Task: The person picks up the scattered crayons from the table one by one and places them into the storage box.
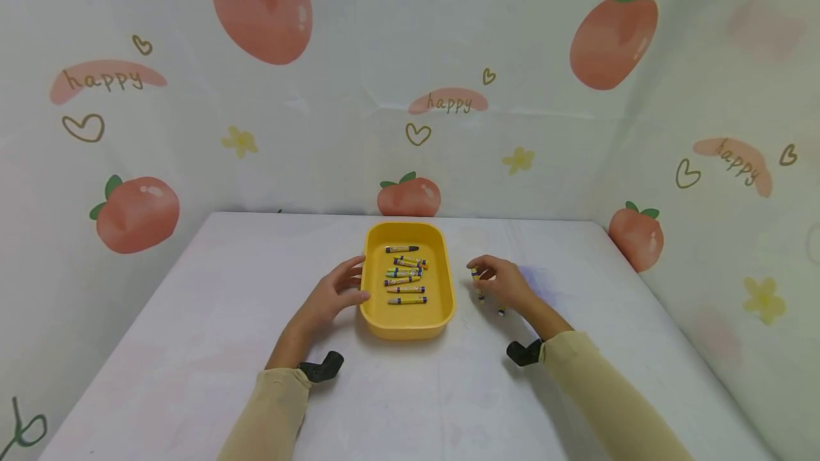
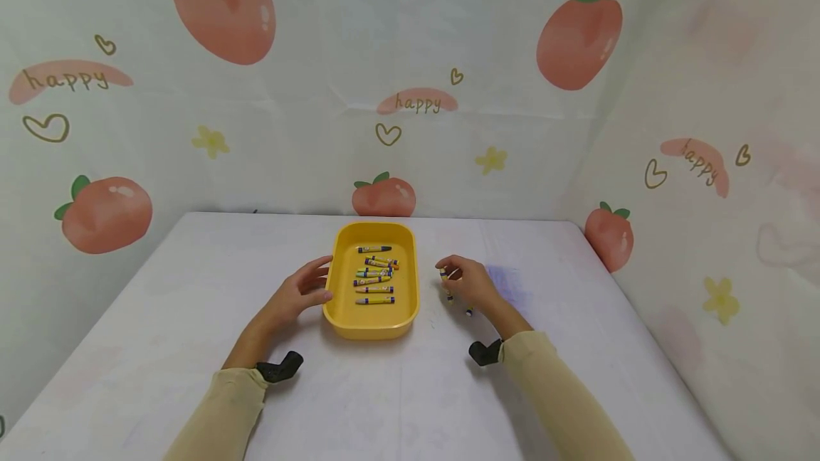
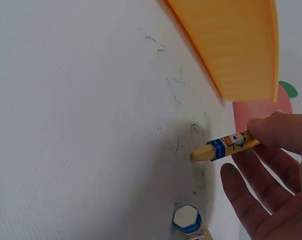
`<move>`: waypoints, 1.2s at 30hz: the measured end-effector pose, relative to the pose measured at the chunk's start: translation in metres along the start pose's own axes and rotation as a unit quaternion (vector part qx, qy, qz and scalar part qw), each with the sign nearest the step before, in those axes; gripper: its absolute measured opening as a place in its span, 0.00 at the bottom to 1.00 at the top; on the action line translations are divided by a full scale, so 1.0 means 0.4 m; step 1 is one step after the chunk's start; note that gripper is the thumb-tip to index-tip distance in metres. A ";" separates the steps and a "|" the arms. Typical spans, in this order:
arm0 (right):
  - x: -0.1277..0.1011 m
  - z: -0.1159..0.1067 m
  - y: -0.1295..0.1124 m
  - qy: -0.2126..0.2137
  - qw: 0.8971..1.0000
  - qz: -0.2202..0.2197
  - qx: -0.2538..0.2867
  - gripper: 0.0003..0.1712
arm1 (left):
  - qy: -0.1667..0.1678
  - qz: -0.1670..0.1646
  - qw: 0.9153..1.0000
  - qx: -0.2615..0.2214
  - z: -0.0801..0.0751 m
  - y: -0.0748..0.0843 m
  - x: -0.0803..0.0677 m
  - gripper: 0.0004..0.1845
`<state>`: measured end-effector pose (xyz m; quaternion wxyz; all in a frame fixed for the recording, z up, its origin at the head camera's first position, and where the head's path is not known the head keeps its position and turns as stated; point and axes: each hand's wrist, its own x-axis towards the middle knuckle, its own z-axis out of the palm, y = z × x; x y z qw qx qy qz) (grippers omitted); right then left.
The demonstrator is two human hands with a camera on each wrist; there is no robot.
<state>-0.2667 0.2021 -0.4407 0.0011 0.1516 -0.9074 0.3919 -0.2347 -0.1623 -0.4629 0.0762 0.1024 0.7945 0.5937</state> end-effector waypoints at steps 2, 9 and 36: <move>0.001 0.002 -0.004 -0.002 1.000 0.008 -0.002 0.19 | 0.001 0.000 1.000 0.001 0.000 -0.001 0.001 0.39; 0.012 0.001 -0.020 -0.002 1.000 0.009 0.008 0.19 | 0.007 -0.005 1.000 0.004 -0.001 0.002 0.001 0.38; 0.073 -0.027 -0.103 0.054 0.997 -0.018 0.045 0.14 | 0.002 -0.016 1.000 0.001 0.005 0.036 -0.018 0.39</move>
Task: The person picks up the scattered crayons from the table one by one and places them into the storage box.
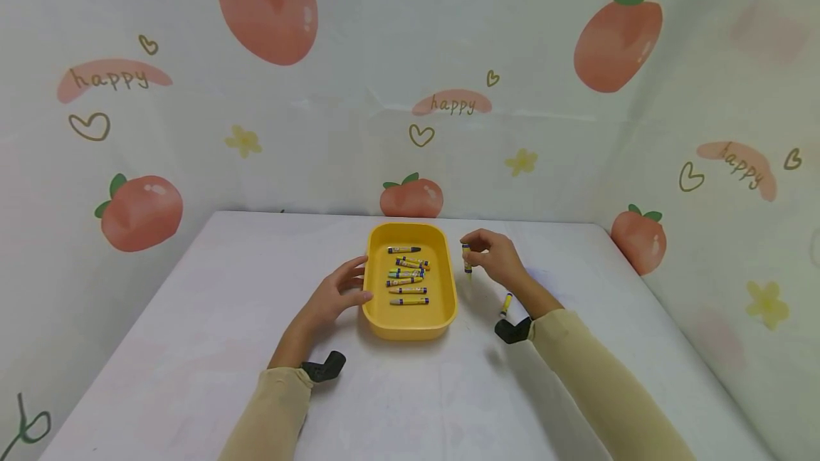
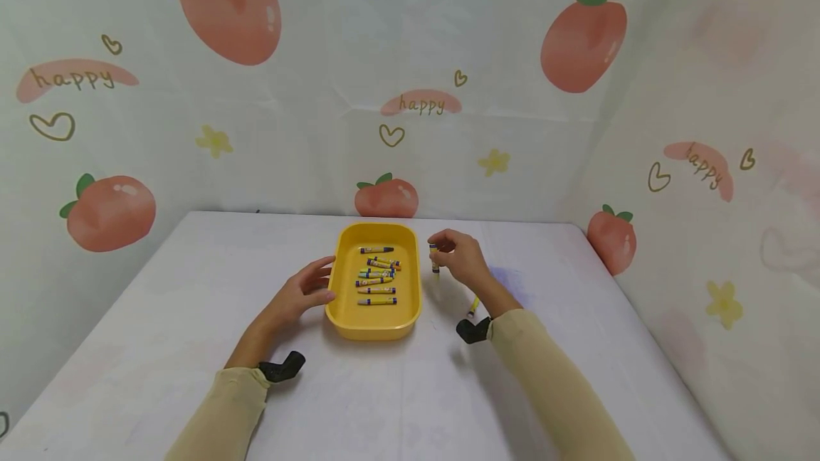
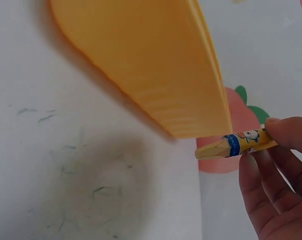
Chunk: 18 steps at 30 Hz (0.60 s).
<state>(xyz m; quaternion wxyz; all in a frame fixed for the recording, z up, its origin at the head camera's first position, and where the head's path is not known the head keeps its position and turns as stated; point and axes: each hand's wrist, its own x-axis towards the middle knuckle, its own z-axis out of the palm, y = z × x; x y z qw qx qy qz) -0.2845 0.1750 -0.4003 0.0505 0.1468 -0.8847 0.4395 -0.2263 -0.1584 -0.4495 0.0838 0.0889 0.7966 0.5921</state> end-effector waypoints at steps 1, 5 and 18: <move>0.003 0.000 -0.005 0.001 1.000 -0.003 0.000 0.14 | -0.002 -0.002 1.000 0.000 0.000 0.013 -0.007 0.39; 0.016 0.003 -0.031 -0.001 1.000 -0.006 0.003 0.14 | -0.012 -0.003 1.000 0.003 -0.003 0.056 -0.029 0.40; 0.064 0.032 -0.099 -0.034 0.999 -0.030 0.010 0.14 | -0.003 0.016 1.000 -0.007 -0.005 -0.031 0.016 0.39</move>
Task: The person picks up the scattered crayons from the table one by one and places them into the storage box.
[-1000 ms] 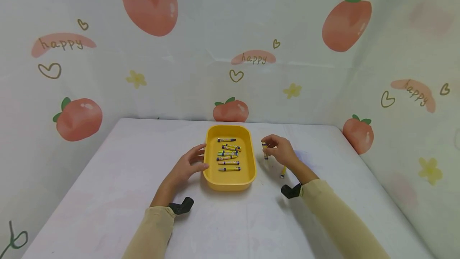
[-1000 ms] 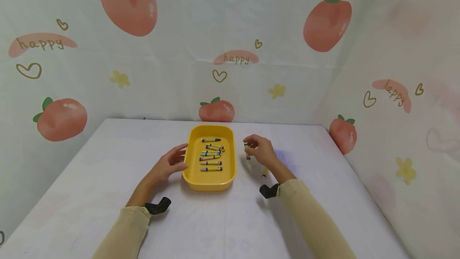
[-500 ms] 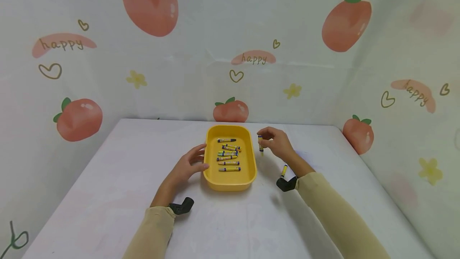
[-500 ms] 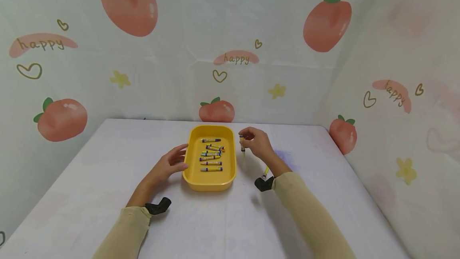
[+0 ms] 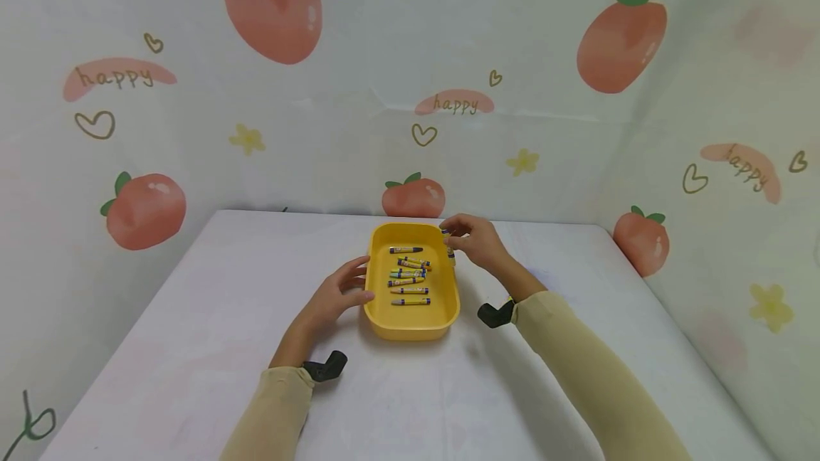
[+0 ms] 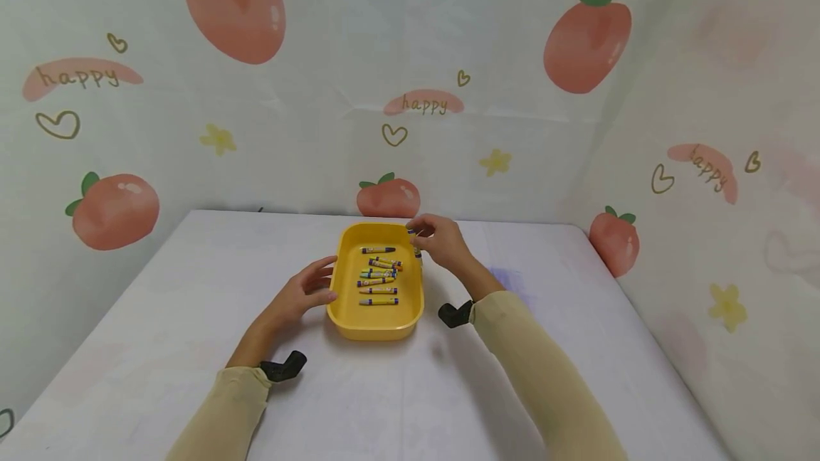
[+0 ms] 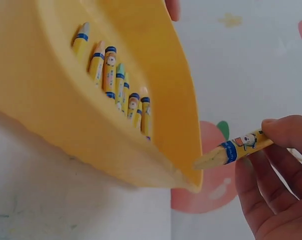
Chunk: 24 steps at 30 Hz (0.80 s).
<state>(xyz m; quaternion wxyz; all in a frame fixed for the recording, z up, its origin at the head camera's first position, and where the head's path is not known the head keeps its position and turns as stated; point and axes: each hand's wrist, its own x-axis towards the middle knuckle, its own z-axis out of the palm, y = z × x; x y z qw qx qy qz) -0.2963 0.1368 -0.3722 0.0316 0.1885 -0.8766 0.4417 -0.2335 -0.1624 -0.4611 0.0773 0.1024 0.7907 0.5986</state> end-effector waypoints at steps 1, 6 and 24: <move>0.004 0.002 -0.005 -0.004 1.000 -0.002 0.002 0.15 | 0.000 0.002 1.000 -0.001 -0.001 -0.001 0.000 0.39; 0.022 0.017 -0.023 -0.023 1.000 0.000 0.001 0.15 | 0.001 -0.002 1.000 0.003 -0.002 0.000 0.000 0.39; 0.074 0.090 -0.050 -0.157 0.987 0.023 -0.039 0.16 | -0.004 -0.013 1.000 0.000 -0.004 0.002 -0.002 0.39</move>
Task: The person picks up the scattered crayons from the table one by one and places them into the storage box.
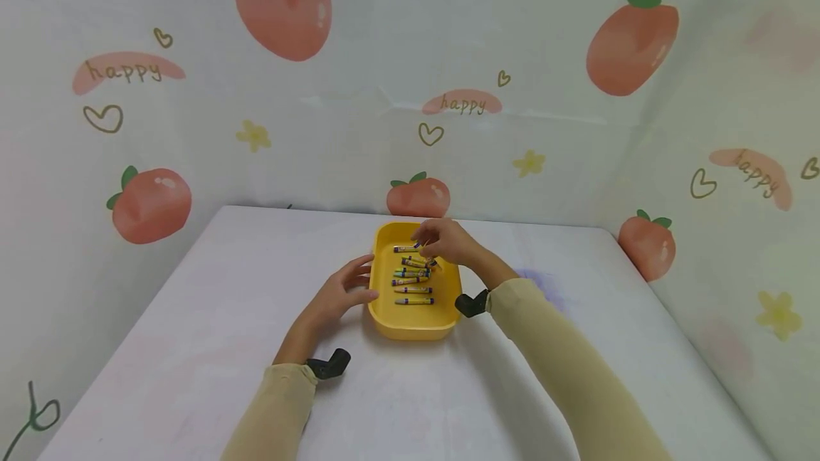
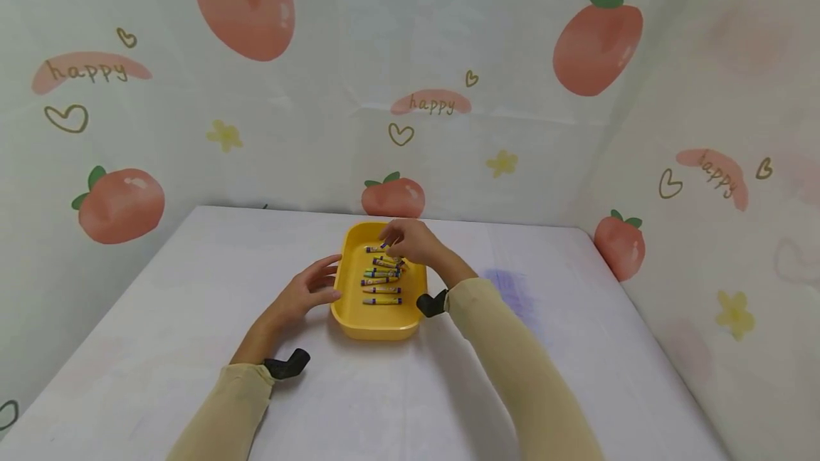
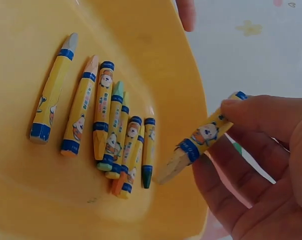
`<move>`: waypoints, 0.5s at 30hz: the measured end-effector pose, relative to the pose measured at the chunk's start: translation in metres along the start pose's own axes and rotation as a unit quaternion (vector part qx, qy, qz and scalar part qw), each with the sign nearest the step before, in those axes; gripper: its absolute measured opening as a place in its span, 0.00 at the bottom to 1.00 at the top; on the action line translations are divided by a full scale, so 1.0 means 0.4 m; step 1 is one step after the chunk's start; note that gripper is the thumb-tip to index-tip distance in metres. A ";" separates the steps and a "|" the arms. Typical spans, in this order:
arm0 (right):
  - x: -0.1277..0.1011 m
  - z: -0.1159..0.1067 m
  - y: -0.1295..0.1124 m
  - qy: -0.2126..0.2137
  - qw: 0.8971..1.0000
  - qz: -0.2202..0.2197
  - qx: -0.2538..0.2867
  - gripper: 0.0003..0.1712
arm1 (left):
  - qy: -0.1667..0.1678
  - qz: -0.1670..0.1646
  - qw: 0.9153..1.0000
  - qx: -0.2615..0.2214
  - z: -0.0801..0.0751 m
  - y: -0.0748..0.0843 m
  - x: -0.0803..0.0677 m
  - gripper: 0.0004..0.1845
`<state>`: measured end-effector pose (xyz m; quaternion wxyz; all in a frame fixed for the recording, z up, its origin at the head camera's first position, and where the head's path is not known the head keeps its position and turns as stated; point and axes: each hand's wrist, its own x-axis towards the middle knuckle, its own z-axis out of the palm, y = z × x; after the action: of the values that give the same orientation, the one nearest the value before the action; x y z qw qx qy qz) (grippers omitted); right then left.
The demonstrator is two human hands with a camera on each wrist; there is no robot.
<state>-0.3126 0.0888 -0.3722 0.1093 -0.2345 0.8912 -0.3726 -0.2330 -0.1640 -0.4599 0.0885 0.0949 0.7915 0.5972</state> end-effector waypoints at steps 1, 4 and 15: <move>0.003 0.003 0.000 -0.008 1.000 0.002 -0.002 0.15 | 0.000 0.003 1.000 -0.001 0.000 0.001 0.000 0.39; 0.013 0.014 -0.001 -0.028 1.000 0.005 -0.011 0.13 | 0.001 0.011 1.000 0.000 0.000 0.002 0.000 0.38; 0.042 0.057 0.000 -0.067 0.994 0.003 -0.083 0.09 | -0.001 0.020 1.000 0.000 -0.004 -0.002 0.002 0.39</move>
<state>-0.3188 0.0663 -0.3886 0.1503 -0.2641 0.9104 -0.2807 -0.2342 -0.1654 -0.4601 0.0771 0.1110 0.7894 0.5988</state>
